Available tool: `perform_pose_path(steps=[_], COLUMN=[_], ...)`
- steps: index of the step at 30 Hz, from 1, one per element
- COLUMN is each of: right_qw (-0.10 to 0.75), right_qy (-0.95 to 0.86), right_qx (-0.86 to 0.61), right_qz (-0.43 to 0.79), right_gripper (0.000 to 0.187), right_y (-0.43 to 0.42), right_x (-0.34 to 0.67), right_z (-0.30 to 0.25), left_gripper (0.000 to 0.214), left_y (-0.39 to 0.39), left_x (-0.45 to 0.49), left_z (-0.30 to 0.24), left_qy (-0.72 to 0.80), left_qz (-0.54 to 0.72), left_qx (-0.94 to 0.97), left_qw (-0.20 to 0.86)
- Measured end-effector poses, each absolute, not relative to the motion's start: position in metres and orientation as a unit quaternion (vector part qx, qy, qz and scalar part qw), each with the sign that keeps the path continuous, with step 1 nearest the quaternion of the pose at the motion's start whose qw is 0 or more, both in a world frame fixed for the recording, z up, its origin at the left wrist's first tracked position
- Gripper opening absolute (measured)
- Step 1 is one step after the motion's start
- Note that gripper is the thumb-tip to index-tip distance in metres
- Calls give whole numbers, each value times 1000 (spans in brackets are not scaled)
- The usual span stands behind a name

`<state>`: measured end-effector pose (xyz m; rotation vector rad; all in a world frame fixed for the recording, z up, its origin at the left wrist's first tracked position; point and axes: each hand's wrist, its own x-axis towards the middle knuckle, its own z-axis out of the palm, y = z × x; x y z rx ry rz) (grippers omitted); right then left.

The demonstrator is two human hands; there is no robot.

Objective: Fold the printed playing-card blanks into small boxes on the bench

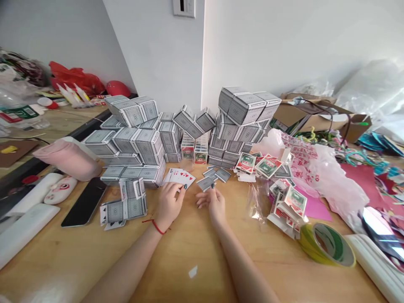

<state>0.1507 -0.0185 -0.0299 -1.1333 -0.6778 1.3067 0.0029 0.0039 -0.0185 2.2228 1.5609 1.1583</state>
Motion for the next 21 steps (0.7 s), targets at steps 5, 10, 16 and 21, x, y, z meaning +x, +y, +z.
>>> perform_pose_path(steps=[5,10,16,21], right_qw=[598,587,567,587], right_qy=[-264,-290,-319,-309], right_qx=[-478,-484,-496,-508], right_qz=[587,581,574,550], right_gripper=[49,47,38,40], right_y=[-16,-19,-18,-18], right_x=[153,151,149,148], right_z=[-30,-29,-31,-29], left_gripper=[47,56,54,51], left_y=[12,15,13,3], left_x=[0,1,1,7], left_z=[-27,-37,-33,-20], left_qy=[553,571,570,509], left_qz=[395,401,413,436], left_qx=[730,710,703,734], left_qw=[75,100,97,106])
